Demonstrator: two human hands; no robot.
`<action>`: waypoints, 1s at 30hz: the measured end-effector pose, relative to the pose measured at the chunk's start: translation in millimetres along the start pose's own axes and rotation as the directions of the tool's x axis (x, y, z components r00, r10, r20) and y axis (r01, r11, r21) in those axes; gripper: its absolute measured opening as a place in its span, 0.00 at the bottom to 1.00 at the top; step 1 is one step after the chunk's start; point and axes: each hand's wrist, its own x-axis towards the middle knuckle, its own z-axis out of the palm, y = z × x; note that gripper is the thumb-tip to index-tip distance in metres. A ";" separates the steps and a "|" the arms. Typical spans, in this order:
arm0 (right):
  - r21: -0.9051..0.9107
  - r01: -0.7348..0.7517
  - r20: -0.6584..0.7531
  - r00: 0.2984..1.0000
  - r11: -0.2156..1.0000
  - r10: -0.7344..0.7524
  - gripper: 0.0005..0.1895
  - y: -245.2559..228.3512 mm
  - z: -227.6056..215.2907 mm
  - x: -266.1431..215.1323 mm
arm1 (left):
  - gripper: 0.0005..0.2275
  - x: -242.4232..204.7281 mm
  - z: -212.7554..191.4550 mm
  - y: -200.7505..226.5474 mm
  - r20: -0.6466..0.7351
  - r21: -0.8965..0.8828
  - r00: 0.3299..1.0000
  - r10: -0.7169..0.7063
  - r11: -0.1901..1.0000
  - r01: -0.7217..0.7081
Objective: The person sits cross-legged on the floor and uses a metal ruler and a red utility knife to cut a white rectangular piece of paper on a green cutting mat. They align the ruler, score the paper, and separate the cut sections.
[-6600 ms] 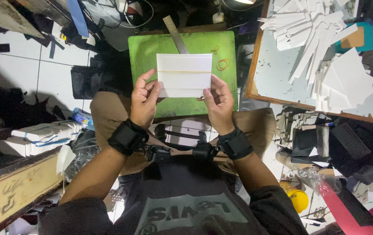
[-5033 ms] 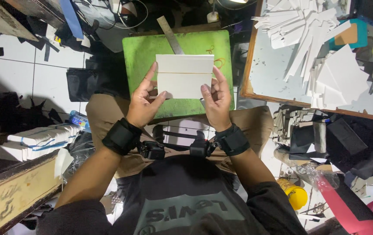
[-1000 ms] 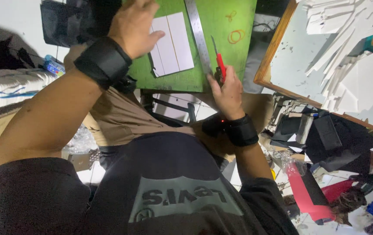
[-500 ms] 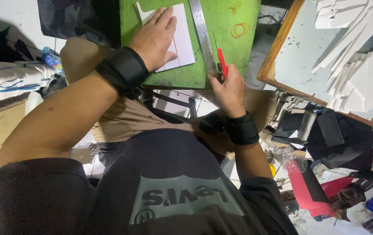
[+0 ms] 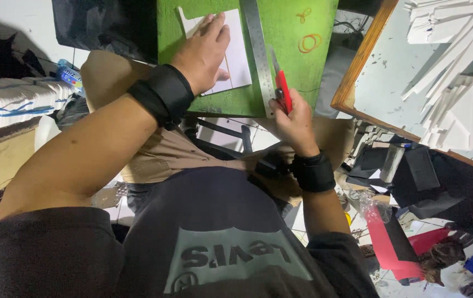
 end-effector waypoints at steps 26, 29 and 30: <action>-0.406 0.441 0.166 0.897 0.800 -0.410 0.34 -42.3 18.6 -16.9 | 0.50 1.8 -7.3 0.5 0.050 0.007 0.997 -0.053 0.999 0.053; -0.403 0.450 0.173 0.893 0.797 -0.416 0.33 -42.7 17.8 -16.8 | 0.49 1.7 -8.2 -0.1 0.081 -0.019 0.994 -0.070 0.997 0.072; -0.408 0.455 0.173 0.890 0.792 -0.422 0.33 -42.5 17.7 -17.1 | 0.49 1.1 -6.9 -1.4 0.079 -0.044 0.995 -0.066 0.997 0.070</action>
